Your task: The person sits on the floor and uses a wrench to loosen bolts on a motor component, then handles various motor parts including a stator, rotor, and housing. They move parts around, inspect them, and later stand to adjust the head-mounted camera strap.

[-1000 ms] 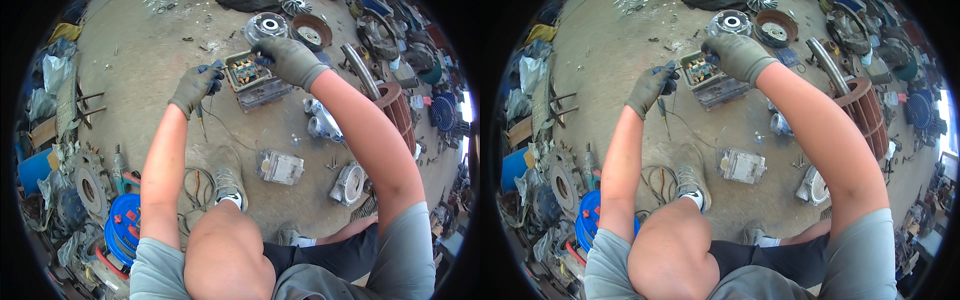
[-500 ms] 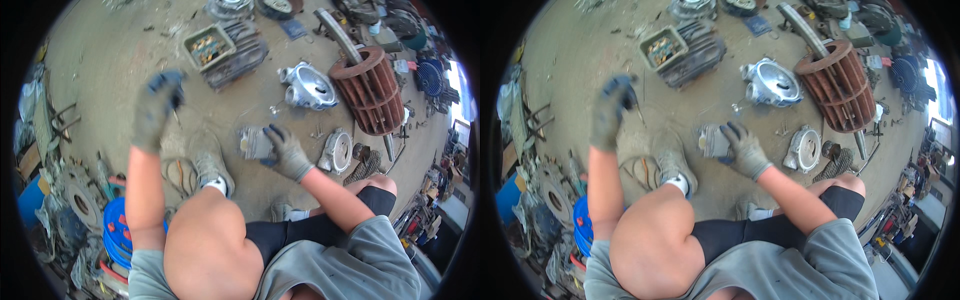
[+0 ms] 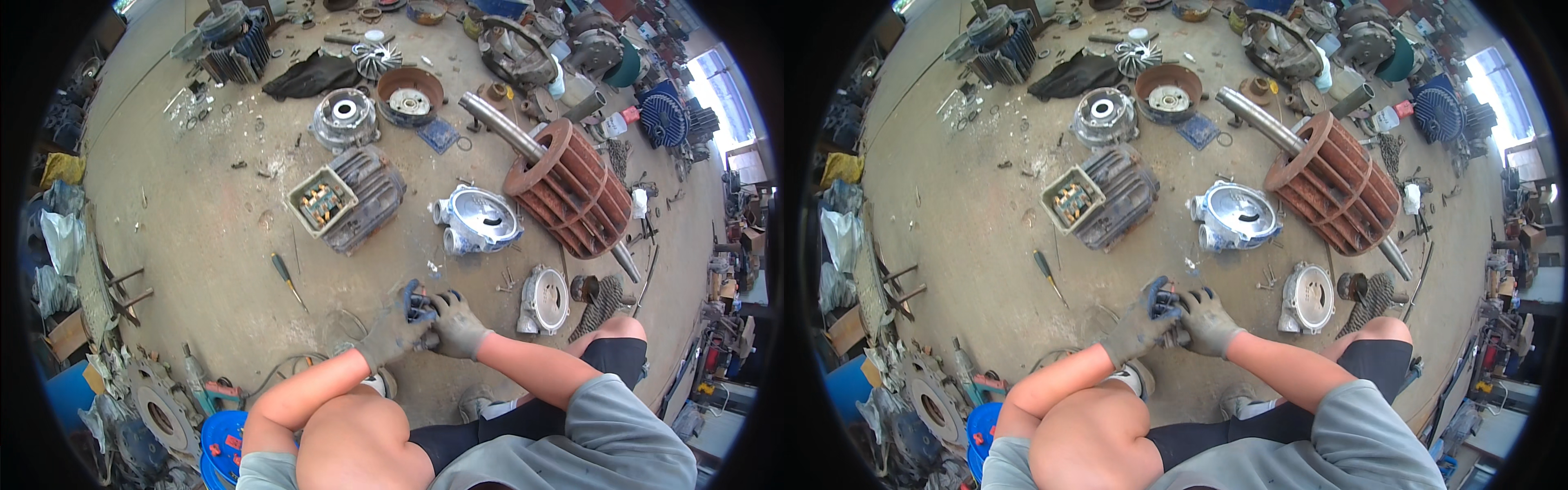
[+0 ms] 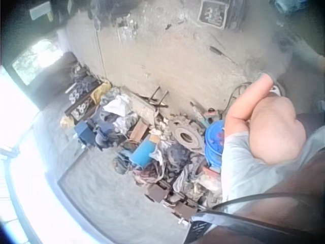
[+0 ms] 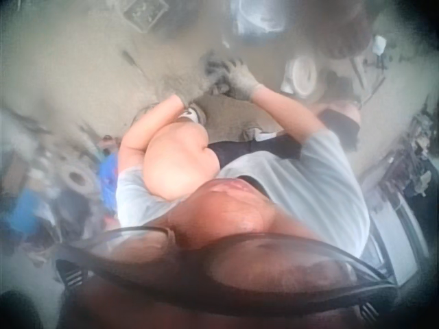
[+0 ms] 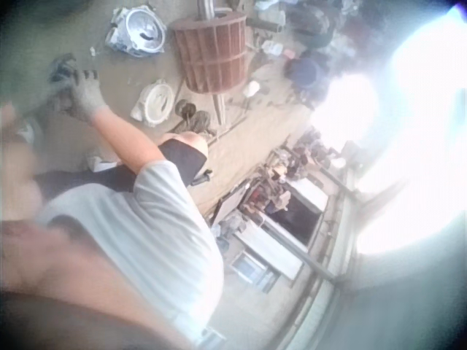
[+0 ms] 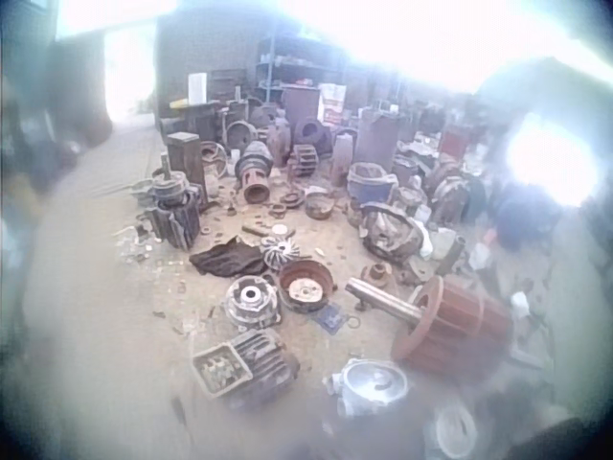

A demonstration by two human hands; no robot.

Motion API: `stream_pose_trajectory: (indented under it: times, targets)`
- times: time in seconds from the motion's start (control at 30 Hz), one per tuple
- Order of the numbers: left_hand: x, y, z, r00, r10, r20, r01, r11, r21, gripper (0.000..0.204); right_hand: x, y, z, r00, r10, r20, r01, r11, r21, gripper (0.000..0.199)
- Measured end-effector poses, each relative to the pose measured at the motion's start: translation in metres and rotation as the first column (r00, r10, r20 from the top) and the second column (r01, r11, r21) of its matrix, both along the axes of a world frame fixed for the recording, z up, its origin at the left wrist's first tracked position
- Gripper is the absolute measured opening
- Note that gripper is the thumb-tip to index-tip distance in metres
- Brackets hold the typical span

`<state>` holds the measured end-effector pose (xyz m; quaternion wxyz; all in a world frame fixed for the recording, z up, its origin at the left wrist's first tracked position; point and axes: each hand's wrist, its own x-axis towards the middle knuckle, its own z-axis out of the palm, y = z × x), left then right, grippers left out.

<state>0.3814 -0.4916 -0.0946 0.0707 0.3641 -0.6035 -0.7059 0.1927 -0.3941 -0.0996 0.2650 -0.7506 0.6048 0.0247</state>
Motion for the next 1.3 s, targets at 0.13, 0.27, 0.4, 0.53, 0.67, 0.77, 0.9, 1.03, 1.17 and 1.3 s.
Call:
stream_pose_trajectory:
  times: [0.13,0.27,0.4,0.53,0.67,0.77,0.9,1.03,1.17,1.3]
  targets:
    - [0.002,-0.021,0.051,0.959,-0.205,-0.193,0.169,0.967,-0.19,0.078,-0.026,-0.004,0.072,0.997,0.063,0.054,-0.062,0.998,-0.012,0.091]
    - [-0.014,-0.05,0.128,0.93,-0.342,-0.138,0.184,0.755,-0.629,0.075,-0.045,-0.019,0.149,0.997,0.037,0.072,-0.035,0.999,-0.03,0.101]
    - [-0.058,-0.089,0.217,0.899,-0.428,0.092,0.261,0.357,-0.897,0.054,-0.068,-0.057,0.201,0.988,0.107,0.109,-0.089,0.984,-0.155,0.09]
    - [-0.097,-0.135,0.296,0.922,-0.299,0.248,0.217,-0.133,-0.967,0.045,-0.094,-0.115,0.234,0.957,0.17,0.237,-0.091,0.945,-0.313,0.061]
    - [-0.053,-0.21,0.32,0.907,-0.146,-0.396,-0.379,0.131,-0.916,0.041,-0.121,-0.198,0.26,0.996,0.081,-0.021,-0.073,0.724,-0.685,0.109]
    - [0.012,-0.261,0.277,0.685,0.187,-0.704,-0.725,0.271,-0.633,0.045,-0.144,-0.275,0.274,0.961,-0.179,0.212,0.274,0.725,-0.632,0.143]
    - [0.078,-0.29,0.155,0.385,0.66,-0.645,-0.922,0.296,-0.248,0.045,-0.174,-0.363,0.275,0.858,-0.32,0.402,0.49,0.745,-0.453,0.142]
    - [0.115,-0.271,0.044,0.414,0.811,-0.413,-0.907,0.403,-0.12,0.043,-0.215,-0.451,0.23,0.81,-0.49,0.323,0.586,0.71,-0.391,0.138]
    - [0.134,-0.235,-0.006,0.359,0.886,-0.294,-0.925,0.38,0.018,0.041,-0.258,-0.514,0.15,0.756,-0.654,0.002,0.538,0.62,-0.571,0.138]
    - [0.141,-0.205,-0.015,0.396,0.909,-0.129,-0.916,0.4,0.009,0.04,-0.281,-0.543,0.079,0.68,-0.714,-0.167,0.545,0.645,-0.537,0.141]
